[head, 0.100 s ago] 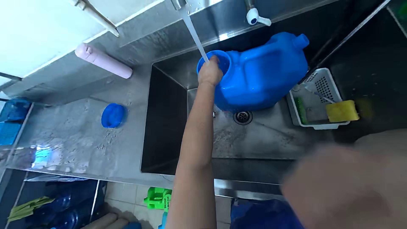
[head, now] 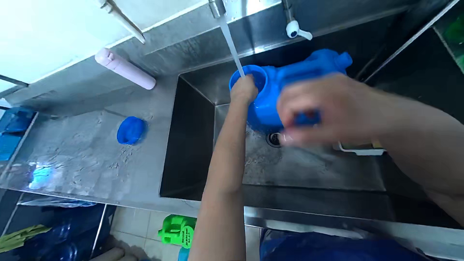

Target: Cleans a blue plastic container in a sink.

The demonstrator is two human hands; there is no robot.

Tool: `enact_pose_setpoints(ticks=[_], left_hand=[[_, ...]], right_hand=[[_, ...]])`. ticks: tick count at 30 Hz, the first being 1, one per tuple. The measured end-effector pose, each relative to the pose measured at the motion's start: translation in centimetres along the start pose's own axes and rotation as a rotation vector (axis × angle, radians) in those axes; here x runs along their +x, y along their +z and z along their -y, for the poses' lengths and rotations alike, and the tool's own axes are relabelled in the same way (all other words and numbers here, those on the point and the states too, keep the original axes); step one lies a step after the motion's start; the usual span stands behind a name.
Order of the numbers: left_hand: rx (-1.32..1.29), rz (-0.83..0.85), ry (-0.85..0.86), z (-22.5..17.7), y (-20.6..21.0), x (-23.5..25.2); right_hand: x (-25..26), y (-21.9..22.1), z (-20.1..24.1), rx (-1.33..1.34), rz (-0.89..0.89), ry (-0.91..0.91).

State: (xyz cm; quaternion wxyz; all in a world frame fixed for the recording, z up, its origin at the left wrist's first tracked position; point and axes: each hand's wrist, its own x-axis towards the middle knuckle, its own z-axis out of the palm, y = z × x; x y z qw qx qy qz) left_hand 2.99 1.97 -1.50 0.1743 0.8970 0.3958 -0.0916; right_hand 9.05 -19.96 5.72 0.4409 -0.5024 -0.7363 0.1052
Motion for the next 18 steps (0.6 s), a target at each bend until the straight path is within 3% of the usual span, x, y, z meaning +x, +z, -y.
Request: enact_pose_setpoints(ticks=[1,3,4,6,10,14,18], left_hand=[[-0.007,-0.007,0.006,0.2,0.2,0.0],[-0.004,-0.007,0.011,0.2,0.3,-0.4],[-0.002,-0.011,0.010,0.2,0.4,-0.6],[-0.008,-0.025,0.021,0.5,0.1,-0.7],[-0.245,-0.063,0.022,1.7,-0.3,-0.4],[-1.053,-0.056,-0.071,1.1,-0.8,-1.4],[-1.246,-0.081,-0.175,1.9,-0.5,-1.6]], right_hand=[[1.3,-0.6,-3.6,-0.168,0.099,0.117],[3.1,-0.5,-10.7,-0.399,0.314,0.535],[3.3,0.5,-13.3,-0.481,0.363,0.723],[3.0,2.9,-15.0,-0.595,0.316,0.909],[2.8,4.7,-13.6,-0.591,0.233,0.967],[2.7,4.6,-13.5,-0.597,0.212,0.920],[2.4,5.1,-13.5,-0.615,0.186,0.908]])
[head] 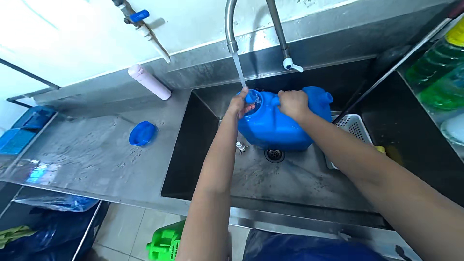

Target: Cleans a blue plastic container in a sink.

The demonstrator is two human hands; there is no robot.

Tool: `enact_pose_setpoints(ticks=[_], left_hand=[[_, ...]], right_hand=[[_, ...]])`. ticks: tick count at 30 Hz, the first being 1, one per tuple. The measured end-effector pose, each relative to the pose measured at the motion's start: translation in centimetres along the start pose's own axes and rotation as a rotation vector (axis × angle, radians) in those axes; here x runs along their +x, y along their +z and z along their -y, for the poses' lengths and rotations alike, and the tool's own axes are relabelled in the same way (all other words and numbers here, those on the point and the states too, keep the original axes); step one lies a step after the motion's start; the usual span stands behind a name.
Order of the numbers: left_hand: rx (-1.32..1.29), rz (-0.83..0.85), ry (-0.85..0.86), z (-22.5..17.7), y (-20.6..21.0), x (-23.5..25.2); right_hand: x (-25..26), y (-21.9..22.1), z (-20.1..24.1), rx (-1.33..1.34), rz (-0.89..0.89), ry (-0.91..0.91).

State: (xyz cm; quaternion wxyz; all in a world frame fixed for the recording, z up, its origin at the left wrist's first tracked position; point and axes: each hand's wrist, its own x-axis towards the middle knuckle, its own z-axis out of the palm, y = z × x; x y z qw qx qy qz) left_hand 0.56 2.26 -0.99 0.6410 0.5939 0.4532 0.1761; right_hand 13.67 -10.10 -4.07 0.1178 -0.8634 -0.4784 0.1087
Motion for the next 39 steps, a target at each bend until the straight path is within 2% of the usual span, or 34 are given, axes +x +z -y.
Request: enact_pose_setpoints(ticks=[2,5,7,9,12,14,15,17,20,22,24,26,28,30,32,33,35,37,39], left_hand=[[-0.079,0.041,-0.018,0.1,-0.8,0.2],[-0.176,0.033,-0.135,-0.6,-1.0,0.1],[-0.166,0.103,-0.103,-0.6,-1.2,0.5],[0.009,0.172,0.066,0.0,-1.1,0.9],[0.584,0.093,0.547,-0.2,-3.3,0.3],[0.905,0.026,0.734,-0.2,-7.9,0.0],[0.997,-0.031,0.753,0.2,-11.1,0.2],[1.099,-0.193,0.722,1.7,-19.4,1.1],[1.172,-0.450,0.635,6.1,-34.5,2.5],[1.166,-0.518,0.502,10.0,-43.0,2.2],[1.124,-0.546,0.443,14.1,-48.3,1.6],[1.038,-0.620,0.475,15.7,-49.5,0.5],[1.036,-0.659,0.475,15.7,-49.2,0.5],[1.036,-0.715,0.449,15.5,-49.0,0.4],[0.983,-0.851,0.370,15.1,-48.4,-0.2],[0.950,-0.917,0.320,14.7,-48.0,-0.5],[0.894,-0.980,0.268,14.2,-47.1,-1.4],[0.895,-0.990,0.259,14.4,-46.3,-2.2],[0.926,-0.973,0.253,15.1,-45.0,-3.4]], right_hand=[[-0.1,0.2,-0.1,0.015,-0.006,-0.001],[-0.2,0.3,0.0,0.005,-0.034,-0.005],[0.0,0.7,0.0,-0.008,-0.076,0.006],[-0.1,0.9,0.0,-0.007,-0.116,0.035],[-0.3,1.5,-0.1,-0.024,-0.222,0.058],[-0.5,1.6,0.3,-0.072,-0.231,0.108],[-0.7,1.6,0.6,-0.092,-0.222,0.139],[-0.7,1.3,1.3,-0.124,-0.186,0.201],[0.1,0.5,2.0,-0.132,-0.130,0.258],[0.8,0.4,0.7,-0.074,-0.108,0.198],[1.5,0.2,-0.4,0.119,-0.138,0.050],[1.9,-0.7,2.7,0.367,-0.191,-0.002],[3.0,-0.7,7.8,0.610,-0.239,0.041],[4.3,-0.2,12.1,0.884,-0.138,0.178],[5.3,0.0,13.8,1.048,-0.062,0.277],[5.4,-0.3,13.7,1.028,-0.071,0.275],[5.0,-1.6,11.2,0.776,-0.150,0.226],[4.4,-1.9,5.7,0.408,-0.165,0.212],[2.9,-1.0,1.0,0.133,-0.061,0.321]])
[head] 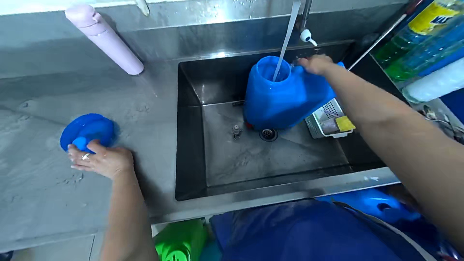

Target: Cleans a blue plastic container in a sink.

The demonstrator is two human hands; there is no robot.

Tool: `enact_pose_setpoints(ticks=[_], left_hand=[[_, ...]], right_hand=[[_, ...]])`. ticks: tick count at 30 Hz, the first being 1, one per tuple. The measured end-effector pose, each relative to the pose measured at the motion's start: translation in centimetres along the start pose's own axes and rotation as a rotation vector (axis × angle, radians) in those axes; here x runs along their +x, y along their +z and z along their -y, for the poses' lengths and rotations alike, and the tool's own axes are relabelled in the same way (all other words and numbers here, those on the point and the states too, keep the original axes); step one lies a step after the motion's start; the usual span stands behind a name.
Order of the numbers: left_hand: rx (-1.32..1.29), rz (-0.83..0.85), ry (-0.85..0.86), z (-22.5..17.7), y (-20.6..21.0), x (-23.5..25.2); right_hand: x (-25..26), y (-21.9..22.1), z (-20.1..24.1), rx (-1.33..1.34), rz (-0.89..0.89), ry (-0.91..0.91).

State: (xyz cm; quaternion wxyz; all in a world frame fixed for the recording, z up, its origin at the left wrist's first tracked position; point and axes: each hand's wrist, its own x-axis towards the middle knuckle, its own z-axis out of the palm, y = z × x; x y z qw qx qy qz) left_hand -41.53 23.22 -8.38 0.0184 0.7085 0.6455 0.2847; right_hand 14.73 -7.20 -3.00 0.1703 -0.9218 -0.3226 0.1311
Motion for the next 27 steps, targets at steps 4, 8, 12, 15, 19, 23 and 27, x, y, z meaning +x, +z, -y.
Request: enact_pose_setpoints(ticks=[4,8,12,15,19,23,27], left_hand=[[0.084,0.106,-0.090,-1.3,-1.1,-4.7],[0.175,0.173,-0.274,-3.1,-1.9,-8.8],[0.237,0.268,-0.382,-5.1,-2.6,-12.7],[0.261,0.363,-0.354,-7.3,-3.8,-15.7],[0.277,0.385,-0.364,-8.2,-4.0,-17.1],[0.265,0.291,-0.403,-7.9,-3.9,-17.3],[0.295,0.382,-0.435,-7.9,-4.0,-16.6]], right_hand=[[-1.1,0.1,-0.5,-0.158,-0.012,0.065],[-1.3,0.3,-0.3,-0.163,-0.058,0.008],[-1.5,1.1,-1.4,-0.132,-0.086,-0.042],[-1.7,2.1,-2.0,-0.104,-0.199,-0.109],[-1.5,2.9,-2.7,-0.082,-0.256,-0.166],[-2.1,1.8,-2.0,-0.139,-0.132,-0.161],[-2.1,1.5,-1.7,-0.144,-0.122,-0.144]])
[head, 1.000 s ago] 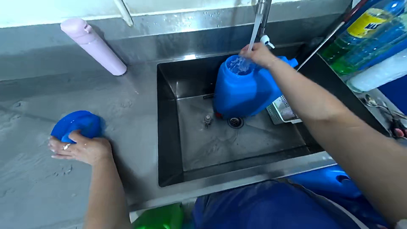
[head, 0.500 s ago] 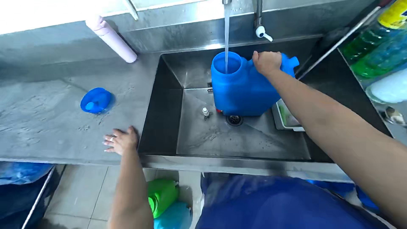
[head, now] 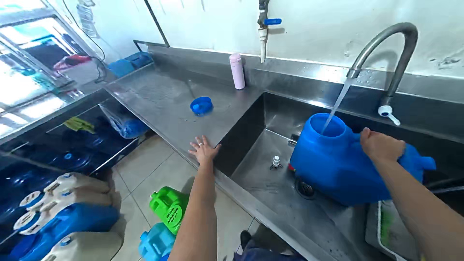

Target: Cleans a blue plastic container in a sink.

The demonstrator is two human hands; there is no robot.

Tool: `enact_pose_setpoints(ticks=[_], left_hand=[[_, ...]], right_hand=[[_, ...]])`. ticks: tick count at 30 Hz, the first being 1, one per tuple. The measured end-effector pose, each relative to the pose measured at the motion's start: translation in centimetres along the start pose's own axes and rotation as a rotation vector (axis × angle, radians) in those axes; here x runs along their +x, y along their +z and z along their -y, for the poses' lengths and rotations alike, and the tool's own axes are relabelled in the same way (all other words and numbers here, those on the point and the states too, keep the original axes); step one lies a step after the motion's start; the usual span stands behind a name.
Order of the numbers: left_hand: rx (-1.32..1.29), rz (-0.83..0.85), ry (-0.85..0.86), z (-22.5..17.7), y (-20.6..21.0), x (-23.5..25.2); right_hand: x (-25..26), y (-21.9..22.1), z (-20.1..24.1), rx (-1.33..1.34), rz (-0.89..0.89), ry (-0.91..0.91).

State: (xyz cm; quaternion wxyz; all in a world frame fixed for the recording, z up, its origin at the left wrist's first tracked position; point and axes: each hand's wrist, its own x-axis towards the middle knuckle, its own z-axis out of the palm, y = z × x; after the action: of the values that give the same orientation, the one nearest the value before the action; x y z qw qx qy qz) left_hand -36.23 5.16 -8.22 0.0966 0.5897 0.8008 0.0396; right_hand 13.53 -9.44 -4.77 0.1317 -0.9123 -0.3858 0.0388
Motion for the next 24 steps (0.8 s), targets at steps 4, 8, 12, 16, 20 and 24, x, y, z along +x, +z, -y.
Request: enact_pose_setpoints(ticks=[4,8,12,16,20,24], left_hand=[[0.061,0.043,-0.012,-0.5,-0.2,0.3],[0.054,0.052,-0.015,-0.6,-0.2,0.3],[0.051,0.059,-0.015,-0.4,-0.3,0.4],[0.063,0.045,-0.006,-0.4,-0.1,0.4],[0.062,0.041,-0.003,-0.3,0.0,0.3],[0.095,0.046,-0.003,-0.3,0.0,0.5]], right_hand=[[0.4,-0.1,0.0,-0.019,-0.003,0.030],[1.5,0.5,-0.5,-0.025,-0.040,0.052],[1.4,0.3,-0.1,-0.035,-0.039,0.065],[0.9,0.0,-0.1,-0.030,-0.029,0.064],[0.3,-0.3,0.3,-0.032,-0.020,0.051],[0.0,-0.5,0.5,-0.026,-0.005,0.059]])
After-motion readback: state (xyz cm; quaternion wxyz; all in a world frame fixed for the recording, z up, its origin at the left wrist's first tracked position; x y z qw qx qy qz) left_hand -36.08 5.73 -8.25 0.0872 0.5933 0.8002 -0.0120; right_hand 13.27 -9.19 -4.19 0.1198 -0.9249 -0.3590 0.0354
